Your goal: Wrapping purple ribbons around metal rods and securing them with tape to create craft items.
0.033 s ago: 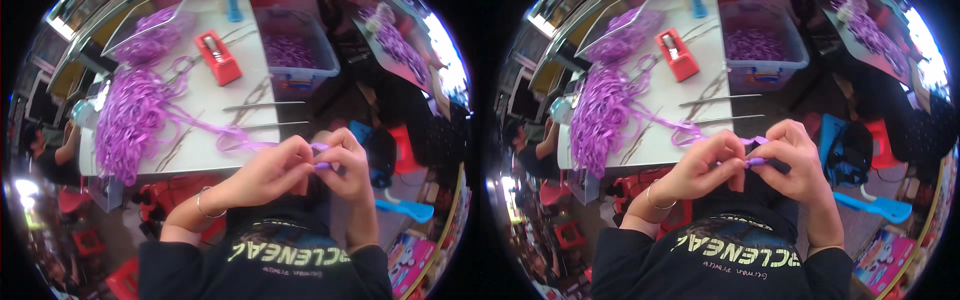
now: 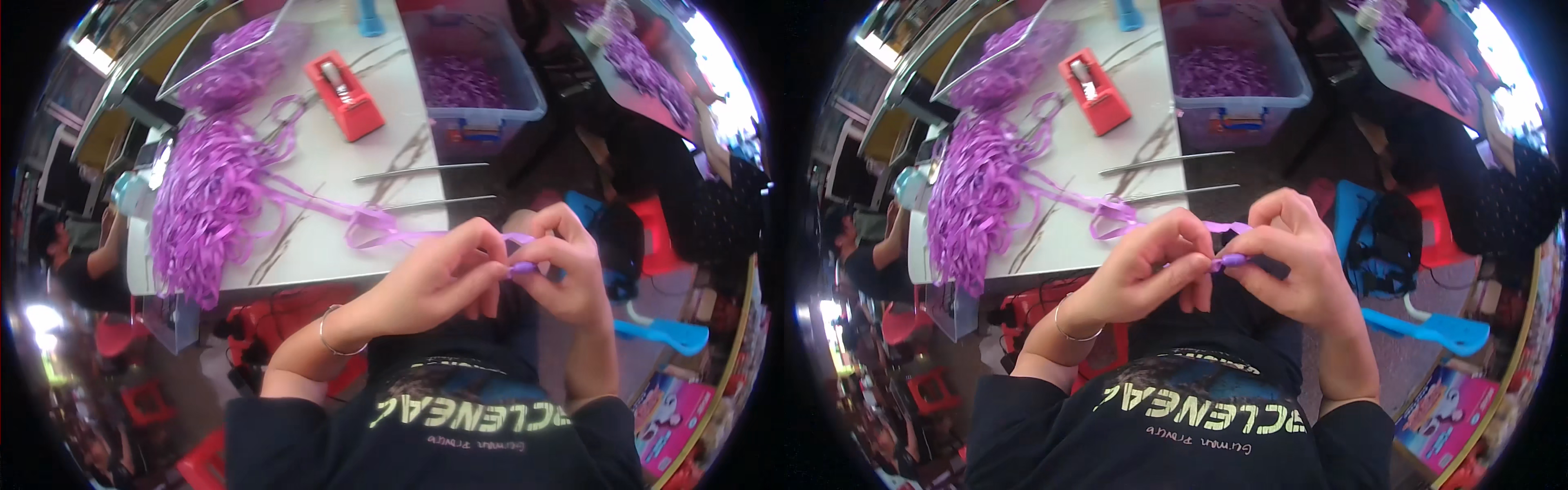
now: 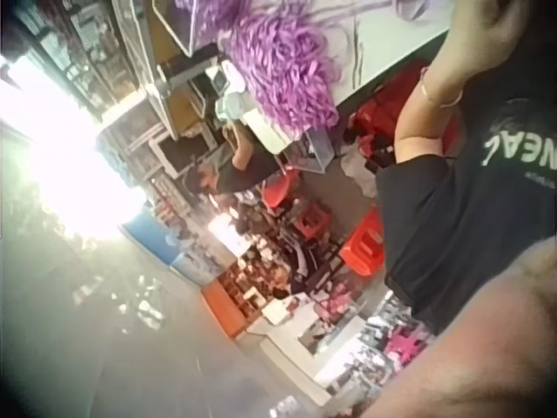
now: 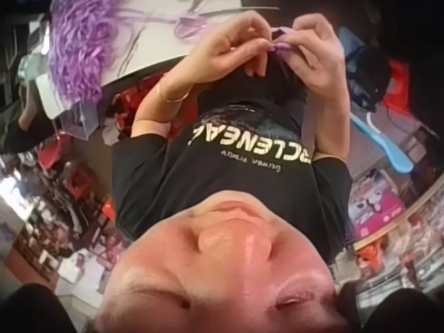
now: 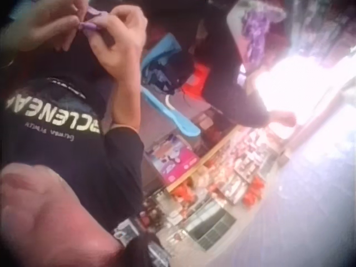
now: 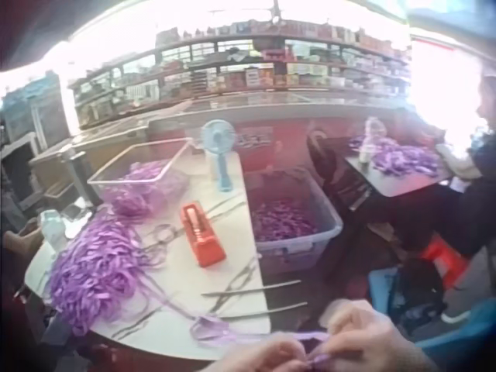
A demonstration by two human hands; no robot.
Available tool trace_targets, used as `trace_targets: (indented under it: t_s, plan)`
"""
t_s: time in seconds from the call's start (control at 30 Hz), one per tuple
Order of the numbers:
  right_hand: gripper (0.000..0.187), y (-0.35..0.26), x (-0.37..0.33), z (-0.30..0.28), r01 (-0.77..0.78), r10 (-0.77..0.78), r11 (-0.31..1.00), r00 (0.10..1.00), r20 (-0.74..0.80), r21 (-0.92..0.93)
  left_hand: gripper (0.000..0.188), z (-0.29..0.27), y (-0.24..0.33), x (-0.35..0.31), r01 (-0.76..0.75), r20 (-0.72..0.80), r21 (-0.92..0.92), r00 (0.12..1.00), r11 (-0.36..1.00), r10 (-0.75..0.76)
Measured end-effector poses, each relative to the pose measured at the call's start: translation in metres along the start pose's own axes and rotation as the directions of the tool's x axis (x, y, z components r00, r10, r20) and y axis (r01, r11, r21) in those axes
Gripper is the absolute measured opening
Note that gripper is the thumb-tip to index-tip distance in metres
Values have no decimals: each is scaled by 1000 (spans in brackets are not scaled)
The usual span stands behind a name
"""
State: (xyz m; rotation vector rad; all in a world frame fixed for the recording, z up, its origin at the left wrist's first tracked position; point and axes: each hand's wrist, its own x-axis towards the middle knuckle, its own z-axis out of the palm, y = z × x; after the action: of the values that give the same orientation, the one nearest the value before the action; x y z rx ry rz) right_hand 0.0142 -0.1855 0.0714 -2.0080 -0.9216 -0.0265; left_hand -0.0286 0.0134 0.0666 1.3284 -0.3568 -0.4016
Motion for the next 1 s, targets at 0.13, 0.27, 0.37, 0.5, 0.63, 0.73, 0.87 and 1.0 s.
trace_targets:
  t_s: [0.13, 0.27, 0.37, 0.5, 0.63, 0.73, 0.87, 1.0]
  plan:
    - [17, 8, -5, -21, 72, -82, 992, 991, -102, -101, 10, 6, -2, 17, 46, 67, -135, 997, 990, -37]
    - [21, 13, -17, -33, -210, 158, 803, 978, 139, 558, 14, 10, -3, 32, 24, 70, -106, 997, 994, -17]
    - [23, 7, -21, -41, -371, 295, 718, 929, 226, 588, 14, 17, 0, 44, 36, 118, -97, 993, 995, -25]
    - [23, 13, -26, -48, -351, 334, 842, 936, 114, 410, 12, 27, 1, 55, -1, 193, -91, 981, 996, 19]
    - [23, 26, -29, -48, -93, 88, 958, 996, 29, 271, 13, 28, 6, 60, 29, 238, -59, 971, 998, -15]
    - [19, 29, -31, -50, -223, 187, 842, 975, 122, 492, 15, 23, 1, 62, 12, 217, -44, 976, 999, -3]
    - [12, 20, -26, -54, -403, 395, 682, 905, 156, 610, 22, 15, 0, 60, 12, 132, 78, 991, 997, -22]
    - [12, 20, -16, -54, -234, 255, 944, 965, -64, 232, 23, 5, -5, 55, -38, -4, 410, 999, 911, 44]
